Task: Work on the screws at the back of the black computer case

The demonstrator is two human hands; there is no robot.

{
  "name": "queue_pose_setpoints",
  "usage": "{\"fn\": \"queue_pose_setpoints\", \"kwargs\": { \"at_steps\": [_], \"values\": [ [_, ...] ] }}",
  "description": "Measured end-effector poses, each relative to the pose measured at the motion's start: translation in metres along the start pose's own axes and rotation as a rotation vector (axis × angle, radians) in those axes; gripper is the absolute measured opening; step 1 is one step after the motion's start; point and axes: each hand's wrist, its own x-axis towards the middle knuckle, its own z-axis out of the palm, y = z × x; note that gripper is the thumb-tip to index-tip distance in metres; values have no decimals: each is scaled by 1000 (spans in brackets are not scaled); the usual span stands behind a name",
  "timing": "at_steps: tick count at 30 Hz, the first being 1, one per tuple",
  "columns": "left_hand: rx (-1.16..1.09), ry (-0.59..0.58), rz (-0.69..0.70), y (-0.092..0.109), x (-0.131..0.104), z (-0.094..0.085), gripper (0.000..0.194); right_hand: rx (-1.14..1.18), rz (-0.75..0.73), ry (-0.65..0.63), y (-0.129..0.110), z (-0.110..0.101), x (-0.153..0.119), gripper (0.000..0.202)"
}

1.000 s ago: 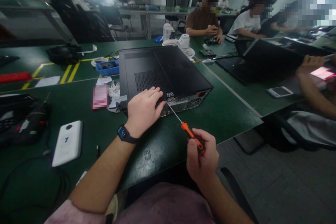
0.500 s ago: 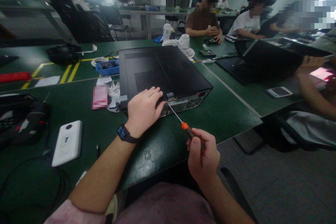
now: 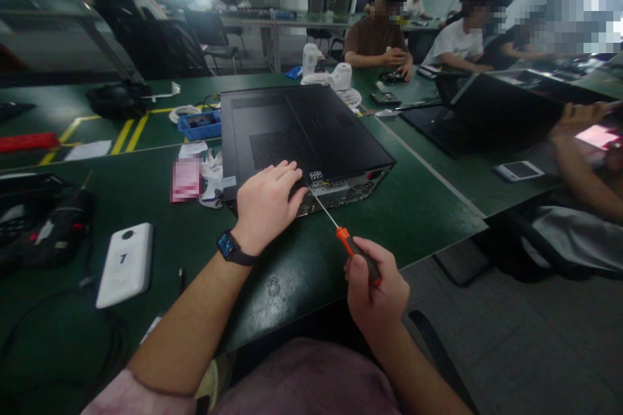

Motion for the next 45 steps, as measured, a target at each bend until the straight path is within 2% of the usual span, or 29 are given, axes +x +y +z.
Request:
{"fn": "queue_pose_setpoints", "kwargs": {
  "at_steps": [4, 8, 13, 19, 27, 31, 34, 38, 41, 45],
  "values": [
    [-4, -3, -4, 0, 0, 0, 25, 49, 72, -19, -2, -1, 0, 25],
    [2, -3, -1, 1, 0, -1, 24, 44, 4, 30, -8, -3, 6, 27],
    [-6, -9, -5, 1, 0, -2, 24, -49, -75, 59, -10, -2, 10, 21],
    [-4, -8, -4, 0, 0, -1, 24, -166, -78, 133, -5, 0, 10, 16],
    [3, -6, 1, 0, 0, -1, 23, -116, 42, 72, -7, -4, 10, 21],
    [6, -8, -4, 0, 0, -1, 23, -108, -23, 94, -7, -3, 9, 25],
    [4, -10, -3, 0, 0, -2, 24, -160, -67, 101, -7, -3, 8, 20],
    [-10, -10, -6, 0, -1, -1, 24, -218, -35, 109, -6, -5, 9, 18],
    [-16, -9, -7, -1, -1, -1, 24, -191, 19, 68, -7, -6, 11, 19],
    [-9, -2, -1, 0, 0, -1, 24, -149, -33, 48, -8, -5, 10, 23]
  ]
}}
